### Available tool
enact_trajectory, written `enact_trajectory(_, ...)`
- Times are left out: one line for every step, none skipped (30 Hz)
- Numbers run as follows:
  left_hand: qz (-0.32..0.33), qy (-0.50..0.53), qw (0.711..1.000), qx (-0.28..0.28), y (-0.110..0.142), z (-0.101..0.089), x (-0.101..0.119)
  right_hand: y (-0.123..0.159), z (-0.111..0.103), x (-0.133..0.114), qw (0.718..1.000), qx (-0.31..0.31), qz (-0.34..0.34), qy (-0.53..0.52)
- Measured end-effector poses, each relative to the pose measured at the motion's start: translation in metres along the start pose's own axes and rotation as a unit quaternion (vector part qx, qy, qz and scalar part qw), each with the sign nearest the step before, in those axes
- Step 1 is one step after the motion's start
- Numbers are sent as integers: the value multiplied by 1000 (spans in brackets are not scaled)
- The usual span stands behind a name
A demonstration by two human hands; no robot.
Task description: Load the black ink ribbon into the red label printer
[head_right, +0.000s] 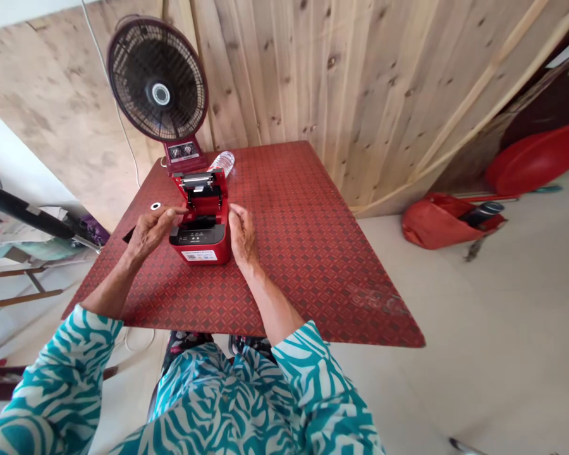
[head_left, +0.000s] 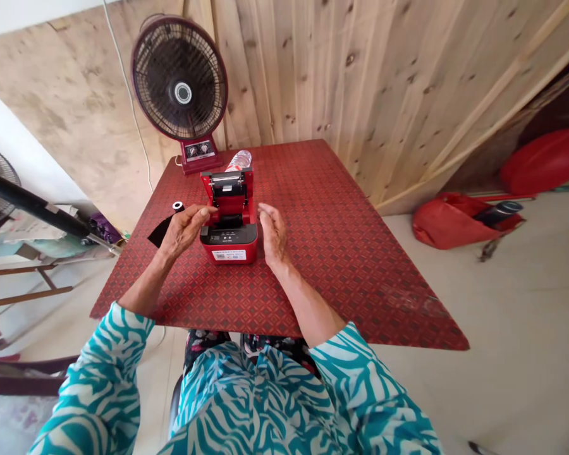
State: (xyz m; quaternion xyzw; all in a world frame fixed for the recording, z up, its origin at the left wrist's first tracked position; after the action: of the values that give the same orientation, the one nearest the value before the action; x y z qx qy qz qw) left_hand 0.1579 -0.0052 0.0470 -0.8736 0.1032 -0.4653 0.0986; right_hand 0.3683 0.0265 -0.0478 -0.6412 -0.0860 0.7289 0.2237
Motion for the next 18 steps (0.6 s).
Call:
enact_trajectory(-3, 20, 1000, 14, 7, 1, -3, 1, 0, -15, 998, -23, -50, 27)
enact_trajectory(-1, 34, 999, 18, 13, 4, -6, 2, 1, -30, 992, -49, -100, 57)
enact_trajectory(6, 44, 999, 15, 16, 8, -8, 5, 3, -43, 983, -73, -143, 92)
enact_trajectory(16, 48, 999, 11, 19, 12, -9, 8, 5, -53, 973, -91, -171, 125)
enact_trajectory(26, 49, 998, 7, 20, 16, -10, 11, 8, -60, 963, -113, -192, 152)
enact_trajectory(35, 49, 998, 7, 21, 19, -10, 15, 12, -65, 953, -135, -206, 174)
enact_trajectory(42, 48, 998, 9, 21, 20, -11, 18, 17, -67, 945, -153, -216, 192)
enact_trajectory(46, 49, 998, 12, 21, 22, -12, 20, 20, -68, 938, -167, -222, 206)
enact_trajectory(48, 51, 997, 14, 21, 22, -13, 22, 23, -68, 934, -173, -226, 217)
enact_trajectory(49, 54, 997, 17, 21, 23, -14, 23, 25, -68, 931, -173, -228, 227)
enact_trajectory(50, 58, 997, 19, 21, 24, -15, 23, 25, -67, 930, -168, -228, 234)
enact_trajectory(50, 63, 996, 22, 21, 25, -16, 23, 26, -67, 929, -163, -227, 241)
enact_trajectory(51, 69, 996, 24, 21, 26, -17, 23, 26, -66, 929, -158, -226, 246)
enact_trajectory(52, 74, 996, 26, 22, 26, -18, 22, 27, -67, 929, -156, -225, 250)
enact_trajectory(52, 77, 995, 27, 22, 26, -19, 22, 27, -67, 928, -155, -226, 251)
enact_trajectory(52, 80, 995, 29, 22, 26, -19, 22, 28, -68, 928, -154, -228, 252)
enact_trajectory(51, 82, 995, 34, 22, 25, -19, 22, 28, -70, 927, -153, -233, 251)
enact_trajectory(50, 84, 994, 44, 21, 22, -18, 23, 28, -72, 925, -153, -240, 251)
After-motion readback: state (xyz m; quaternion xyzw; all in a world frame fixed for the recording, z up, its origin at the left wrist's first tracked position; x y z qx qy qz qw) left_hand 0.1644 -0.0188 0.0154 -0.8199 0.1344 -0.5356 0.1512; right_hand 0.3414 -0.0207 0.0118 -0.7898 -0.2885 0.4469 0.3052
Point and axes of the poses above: each hand's wrist, its own y-axis away from the middle knuckle, its own z-axis out of the palm, x = y × z, the point moved 6 cm from there along -y, towards the middle knuckle, and after that the axes turned 7 degrees about -z, right-handed, at the moved point
